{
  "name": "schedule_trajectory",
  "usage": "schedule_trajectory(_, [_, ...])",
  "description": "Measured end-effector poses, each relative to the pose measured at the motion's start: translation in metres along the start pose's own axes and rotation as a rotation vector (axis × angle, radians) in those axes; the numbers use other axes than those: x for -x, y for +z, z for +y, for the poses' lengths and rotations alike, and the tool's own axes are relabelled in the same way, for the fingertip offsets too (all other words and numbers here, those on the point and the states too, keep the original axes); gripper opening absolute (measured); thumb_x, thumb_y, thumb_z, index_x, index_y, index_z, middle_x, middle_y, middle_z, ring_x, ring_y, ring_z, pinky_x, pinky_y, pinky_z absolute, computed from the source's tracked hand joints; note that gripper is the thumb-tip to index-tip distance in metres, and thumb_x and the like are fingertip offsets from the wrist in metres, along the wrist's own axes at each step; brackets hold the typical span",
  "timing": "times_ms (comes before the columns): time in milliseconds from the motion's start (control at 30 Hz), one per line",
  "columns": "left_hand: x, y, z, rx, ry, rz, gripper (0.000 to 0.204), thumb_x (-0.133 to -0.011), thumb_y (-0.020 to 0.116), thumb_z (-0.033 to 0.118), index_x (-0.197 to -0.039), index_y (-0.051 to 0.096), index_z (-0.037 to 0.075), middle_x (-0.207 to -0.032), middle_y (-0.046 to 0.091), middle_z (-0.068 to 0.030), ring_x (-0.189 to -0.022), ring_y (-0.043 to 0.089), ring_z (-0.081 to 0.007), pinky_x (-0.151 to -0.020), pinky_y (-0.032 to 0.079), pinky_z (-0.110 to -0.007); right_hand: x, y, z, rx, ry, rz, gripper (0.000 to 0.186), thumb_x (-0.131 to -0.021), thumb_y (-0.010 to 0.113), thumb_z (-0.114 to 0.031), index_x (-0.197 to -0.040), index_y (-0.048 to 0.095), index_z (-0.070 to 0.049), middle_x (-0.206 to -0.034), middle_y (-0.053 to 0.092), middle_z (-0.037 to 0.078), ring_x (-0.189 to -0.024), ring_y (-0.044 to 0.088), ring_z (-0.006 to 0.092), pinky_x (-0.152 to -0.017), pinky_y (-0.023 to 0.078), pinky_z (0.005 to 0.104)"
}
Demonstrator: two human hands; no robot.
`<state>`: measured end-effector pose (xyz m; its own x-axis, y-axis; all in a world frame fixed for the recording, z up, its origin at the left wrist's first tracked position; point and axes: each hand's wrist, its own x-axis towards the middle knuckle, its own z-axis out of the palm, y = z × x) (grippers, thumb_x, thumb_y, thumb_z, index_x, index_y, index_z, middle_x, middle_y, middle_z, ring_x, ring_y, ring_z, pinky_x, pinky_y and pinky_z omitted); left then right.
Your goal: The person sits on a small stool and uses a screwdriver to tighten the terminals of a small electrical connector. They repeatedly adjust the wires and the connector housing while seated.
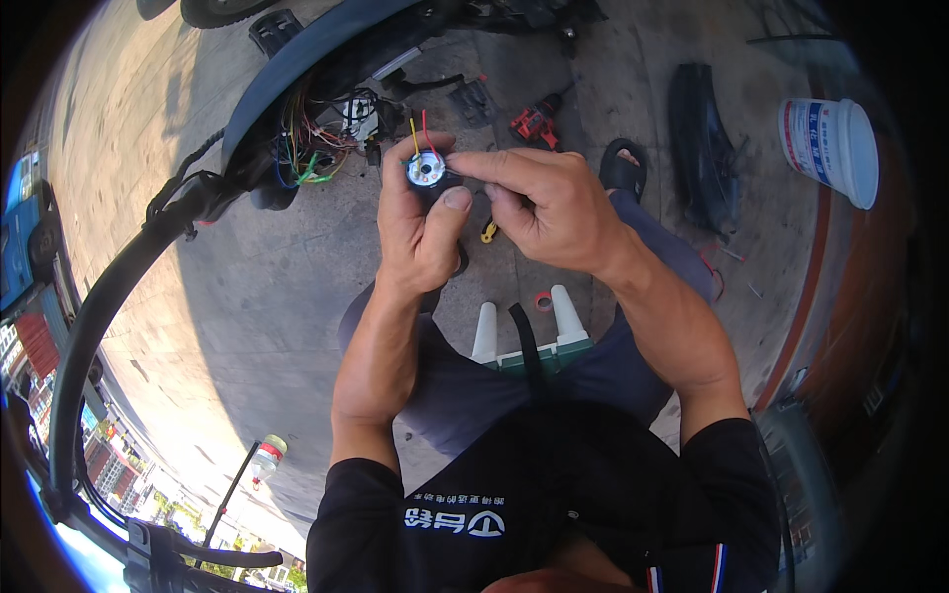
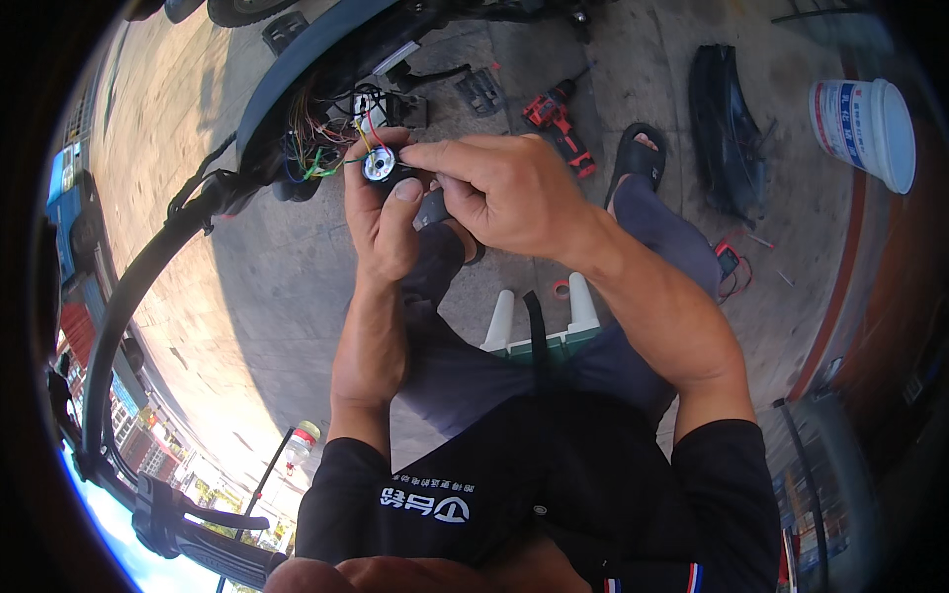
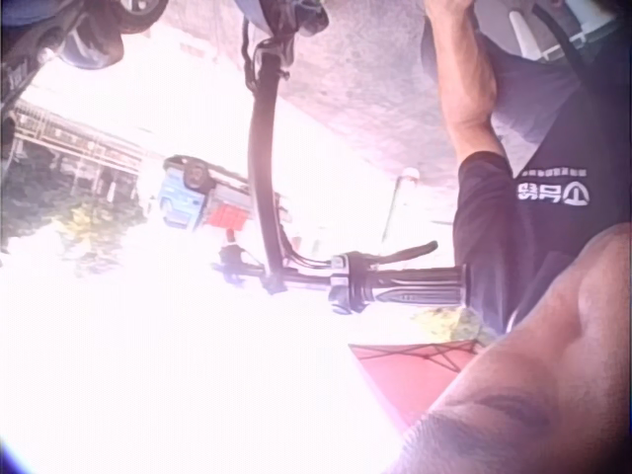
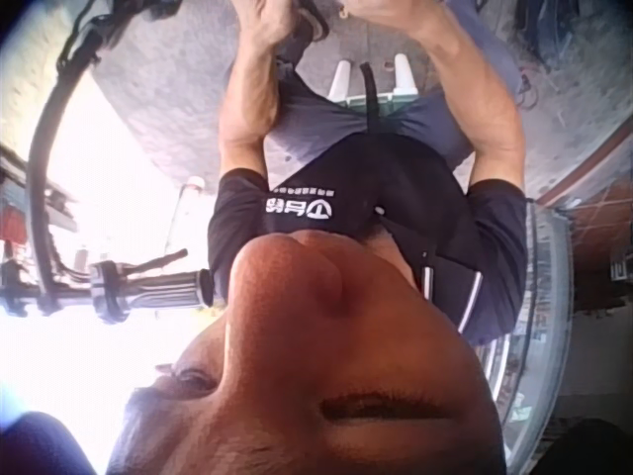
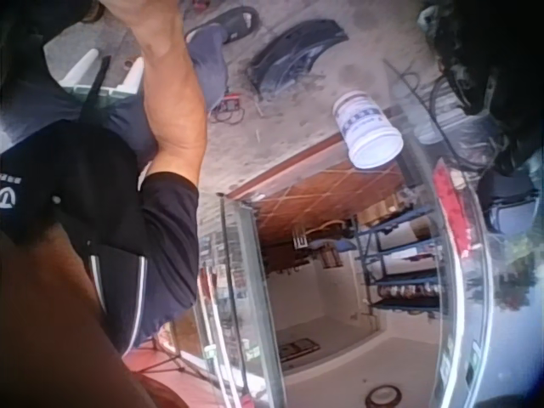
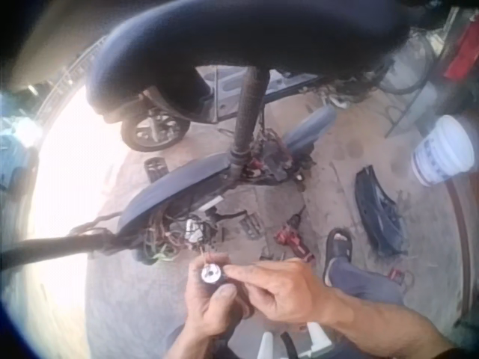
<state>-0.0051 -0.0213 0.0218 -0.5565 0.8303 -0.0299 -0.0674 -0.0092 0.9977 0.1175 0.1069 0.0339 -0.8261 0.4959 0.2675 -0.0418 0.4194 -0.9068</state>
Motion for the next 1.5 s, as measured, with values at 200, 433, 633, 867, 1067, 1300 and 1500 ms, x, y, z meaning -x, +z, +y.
schedule_trajectory(200, [0.000,-0.006,-0.004,-0.075,0.000,-0.023,0.048,-0.092,0.064,0.027,-0.130,0.052,-0.001,-0.110,0.059,-0.0084,-0.097,0.055,-0.0152,-0.087,0.045,-0.030,0.002,0.001,0.005,-0.004,-0.039,0.018,0.036,-0.081,0.065,0.003,-0.115,0.071,-0.009,-0.092,0.072,0.013,-0.075,0.071,0.0300,-0.064,0.056,0.0358])
schedule_trajectory(433, [-0.011,-0.005,-0.005,-0.253,0.232,0.016,0.046,-0.085,0.071,0.016,-0.125,0.058,-0.002,-0.108,0.064,-0.0133,-0.097,0.061,-0.0219,-0.087,0.048,-0.032,0.001,-0.007,0.009,0.018,-0.011,-0.007,0.038,-0.082,0.064,0.005,-0.117,0.071,-0.008,-0.095,0.073,0.014,-0.079,0.072,0.0282,-0.068,0.056,0.0339])
schedule_trajectory(633, [-0.018,-0.006,-0.005,-0.384,0.309,0.135,0.040,-0.074,0.082,0.006,-0.110,0.069,0.000,-0.099,0.066,-0.0117,-0.091,0.063,-0.0231,-0.081,0.050,-0.032,-0.002,-0.013,0.017,0.062,0.061,-0.064,0.034,-0.083,0.064,0.001,-0.114,0.072,-0.008,-0.097,0.073,0.014,-0.078,0.071,0.0266,-0.068,0.056,0.0331])
schedule_trajectory(867, [-0.021,-0.009,-0.010,-0.441,0.327,0.217,0.040,-0.070,0.084,0.004,-0.107,0.069,0.000,-0.094,0.064,-0.0098,-0.088,0.063,-0.0207,-0.077,0.051,-0.030,-0.002,-0.007,0.019,0.057,0.078,-0.063,0.032,-0.084,0.064,0.001,-0.114,0.072,-0.008,-0.096,0.073,0.014,-0.075,0.071,0.0249,-0.066,0.055,0.0314])
schedule_trajectory(1067, [-0.015,-0.010,-0.003,-0.032,-0.079,0.147,0.045,-0.080,0.083,0.006,-0.118,0.060,0.000,-0.096,0.065,-0.0044,-0.085,0.061,-0.0107,-0.075,0.051,-0.024,-0.005,-0.002,0.017,0.023,0.054,-0.014,0.033,-0.084,0.064,0.001,-0.114,0.072,-0.007,-0.097,0.073,0.013,-0.073,0.071,0.0229,-0.063,0.054,0.0306])
schedule_trajectory(1300, [-0.013,-0.011,-0.001,0.181,-0.248,0.007,0.031,-0.092,0.072,0.012,-0.115,0.054,0.002,-0.092,0.059,-0.0003,-0.075,0.053,-0.0051,-0.063,0.043,-0.020,-0.011,0.003,0.013,-0.027,-0.008,-0.004,0.029,-0.084,0.064,-0.001,-0.111,0.073,-0.008,-0.089,0.073,0.013,-0.071,0.069,0.0273,-0.063,0.054,0.0334])
schedule_trajectory(1500, [-0.012,-0.011,-0.006,0.145,-0.259,-0.040,0.026,-0.095,0.066,0.008,-0.116,0.052,0.003,-0.094,0.058,0.0005,-0.079,0.052,-0.0042,-0.066,0.042,-0.020,-0.009,0.005,0.013,0.123,0.007,-0.037,0.024,-0.083,0.065,-0.009,-0.105,0.074,-0.009,-0.081,0.071,0.014,-0.074,0.069,0.0325,-0.064,0.054,0.0409])
